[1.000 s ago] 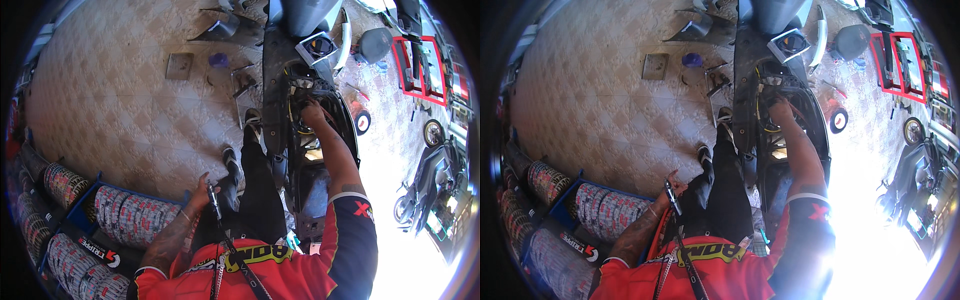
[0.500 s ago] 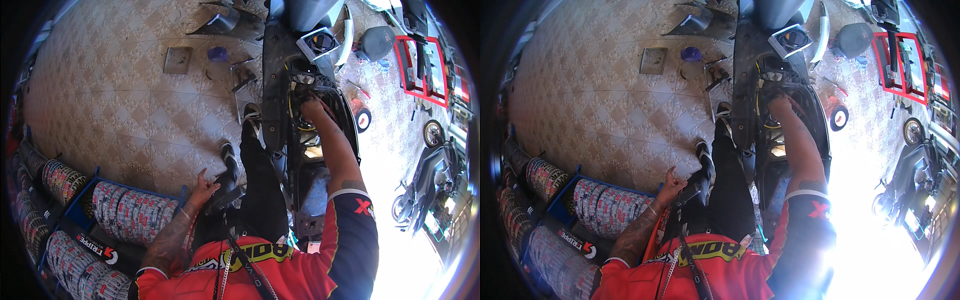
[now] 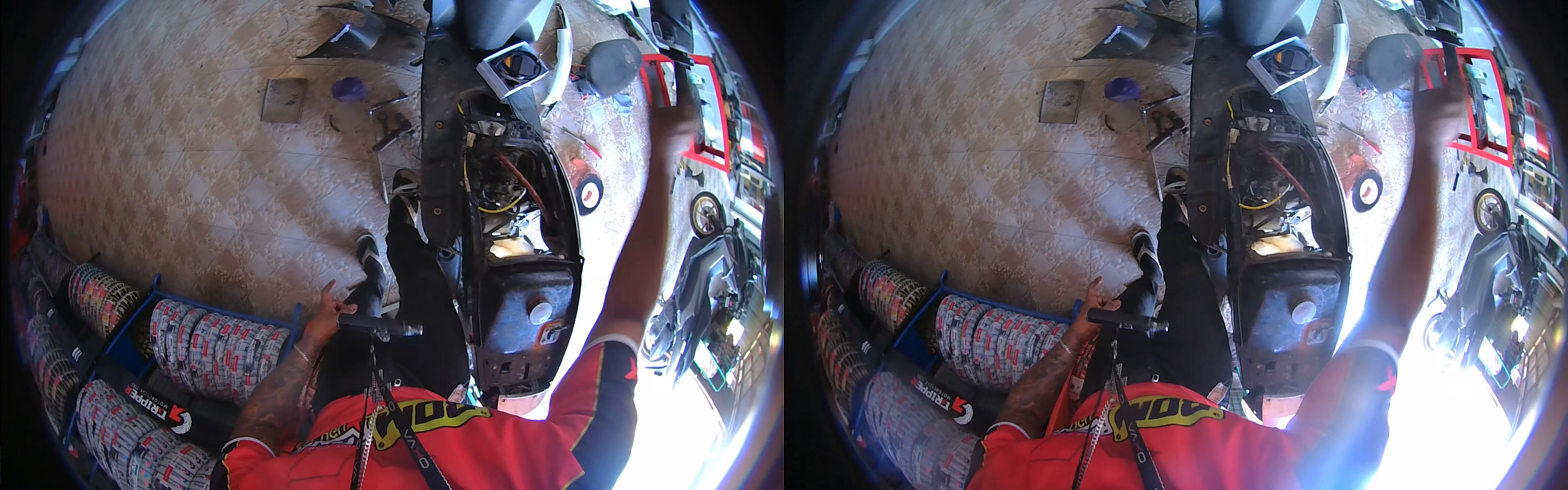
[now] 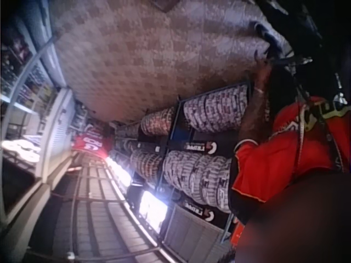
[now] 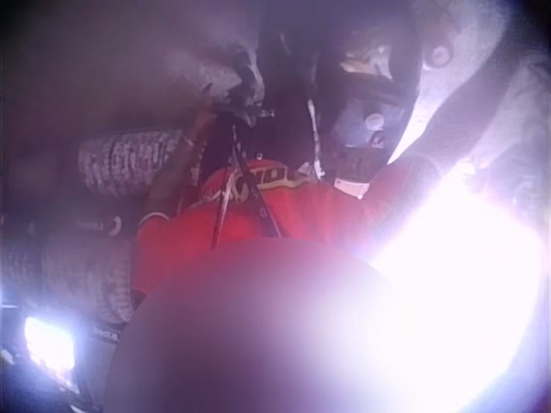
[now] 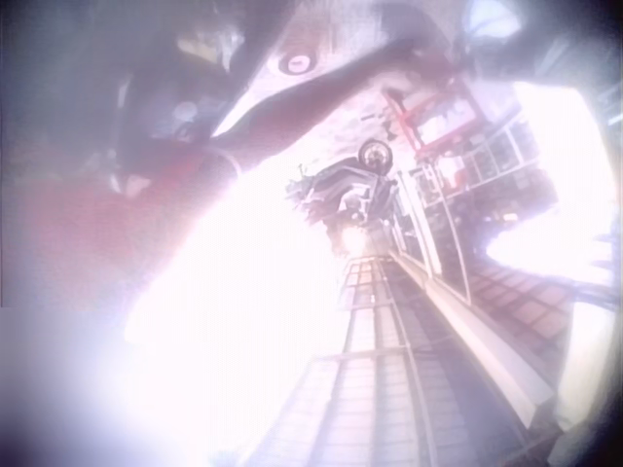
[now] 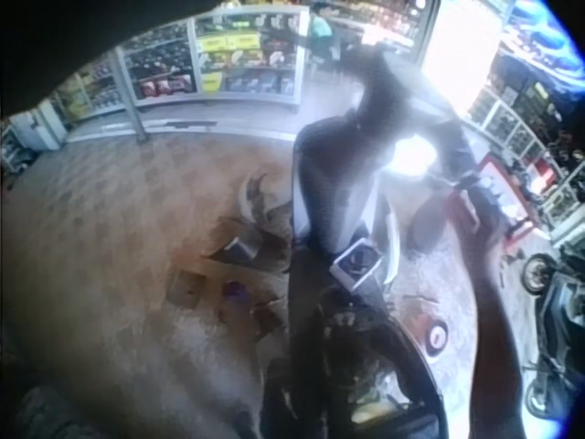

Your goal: The person works on a scooter with its front fairing removed, using a screwdriver to adjust components near the handlebars and engine area. The person also picks up a tire from the floor and places it on a tire rack before returning to the scooter.

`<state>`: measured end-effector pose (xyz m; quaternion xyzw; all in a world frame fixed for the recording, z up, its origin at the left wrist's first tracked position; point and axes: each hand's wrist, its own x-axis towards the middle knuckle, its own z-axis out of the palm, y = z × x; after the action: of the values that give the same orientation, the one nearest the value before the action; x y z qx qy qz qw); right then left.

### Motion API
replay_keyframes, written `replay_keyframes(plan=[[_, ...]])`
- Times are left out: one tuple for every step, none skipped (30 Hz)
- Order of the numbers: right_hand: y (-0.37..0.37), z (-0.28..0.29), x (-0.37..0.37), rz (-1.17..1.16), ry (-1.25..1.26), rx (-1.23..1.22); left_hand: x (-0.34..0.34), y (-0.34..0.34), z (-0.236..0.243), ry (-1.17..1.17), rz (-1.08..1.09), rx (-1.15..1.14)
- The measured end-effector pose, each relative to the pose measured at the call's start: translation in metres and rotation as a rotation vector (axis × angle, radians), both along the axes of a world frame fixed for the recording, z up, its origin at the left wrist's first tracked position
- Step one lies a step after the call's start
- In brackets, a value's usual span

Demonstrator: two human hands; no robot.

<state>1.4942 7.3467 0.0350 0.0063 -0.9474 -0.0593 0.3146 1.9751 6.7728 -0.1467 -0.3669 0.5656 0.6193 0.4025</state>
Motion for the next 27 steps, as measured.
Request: replay_keyframes(plan=[[0.030,0.028,-0.028,-0.243,0.040,0.164,-0.001,0.001,0.000,0.018,-0.008,0.018],[0.056,0.048,-0.051,-0.366,-0.124,0.131,-0.003,0.003,-0.001,0.027,-0.011,0.033],[0.078,0.059,-0.071,-0.448,-0.441,-0.154,-0.005,0.005,-0.002,0.015,0.000,0.060],[0.094,0.051,-0.077,-0.285,-0.585,-0.430,-0.007,0.007,-0.001,0.031,-0.054,0.032],[0.107,0.049,-0.086,-0.210,-0.649,-0.557,-0.008,0.009,-0.001,0.027,-0.092,0.016],[0.116,0.045,-0.093,-0.180,-0.699,-0.665,-0.009,0.012,-0.001,0.022,-0.127,0.001],[0.121,0.038,-0.096,-0.132,-0.728,-0.734,-0.009,0.014,0.000,0.030,-0.144,-0.004],[0.123,0.031,-0.097,-0.097,-0.623,-0.691,-0.009,0.016,-0.001,0.040,-0.161,-0.009],[0.123,0.026,-0.097,-0.102,-0.609,-0.708,-0.009,0.017,-0.002,0.050,-0.157,0.000],[0.121,0.021,-0.096,-0.109,-0.599,-0.724,-0.007,0.017,-0.003,0.054,-0.172,-0.010],[0.118,0.019,-0.095,-0.122,-0.557,-0.759,-0.006,0.017,-0.005,0.058,-0.168,-0.005],[0.115,0.018,-0.093,-0.153,-0.519,-0.679,-0.005,0.016,-0.007,0.063,-0.153,0.015],[0.112,0.018,-0.092,-0.134,-0.563,-0.728,-0.003,0.015,-0.009,0.092,-0.191,-0.002],[0.110,0.020,-0.089,-0.172,-0.658,-0.817,-0.002,0.014,-0.011,0.123,-0.215,-0.005],[0.106,0.020,-0.087,-0.232,-0.730,-0.869,0.000,0.014,-0.013,0.156,-0.237,-0.008],[0.104,0.021,-0.084,-0.219,-0.738,-0.835,0.001,0.013,-0.013,0.155,-0.258,-0.014],[0.101,0.020,-0.081,-0.199,-0.681,-0.839,0.001,0.013,-0.012,0.157,-0.276,-0.020],[0.099,0.020,-0.079,-0.244,-0.690,-0.827,0.000,0.013,-0.010,0.153,-0.301,-0.039],[0.097,0.019,-0.078,-0.234,-0.668,-0.757,-0.001,0.013,-0.007,0.126,-0.215,0.002],[0.095,0.018,-0.078,-0.145,-0.635,-0.687,-0.003,0.015,-0.003,0.093,-0.131,0.031],[0.094,0.018,-0.079,-0.222,-0.619,-0.615,-0.007,0.016,0.001,0.045,-0.036,0.075],[0.095,0.017,-0.082,-0.238,-0.600,-0.551,-0.009,0.017,0.006,0.049,-0.097,0.032],[0.095,0.017,-0.085,-0.248,-0.589,-0.513,-0.013,0.017,0.012,0.039,-0.145,0.004],[0.098,0.016,-0.088,-0.282,-0.585,-0.390,-0.016,0.015,0.016,0.040,-0.192,-0.029],[0.101,0.015,-0.091,-0.269,-0.566,-0.438,-0.019,0.016,0.019,0.056,-0.194,-0.028],[0.104,0.014,-0.094,-0.303,-0.601,-0.463,-0.022,0.012,0.022,0.082,-0.204,-0.032],[0.107,0.012,-0.095,-0.372,-0.648,-0.484,-0.023,0.009,0.024,0.075,-0.220,-0.049]])
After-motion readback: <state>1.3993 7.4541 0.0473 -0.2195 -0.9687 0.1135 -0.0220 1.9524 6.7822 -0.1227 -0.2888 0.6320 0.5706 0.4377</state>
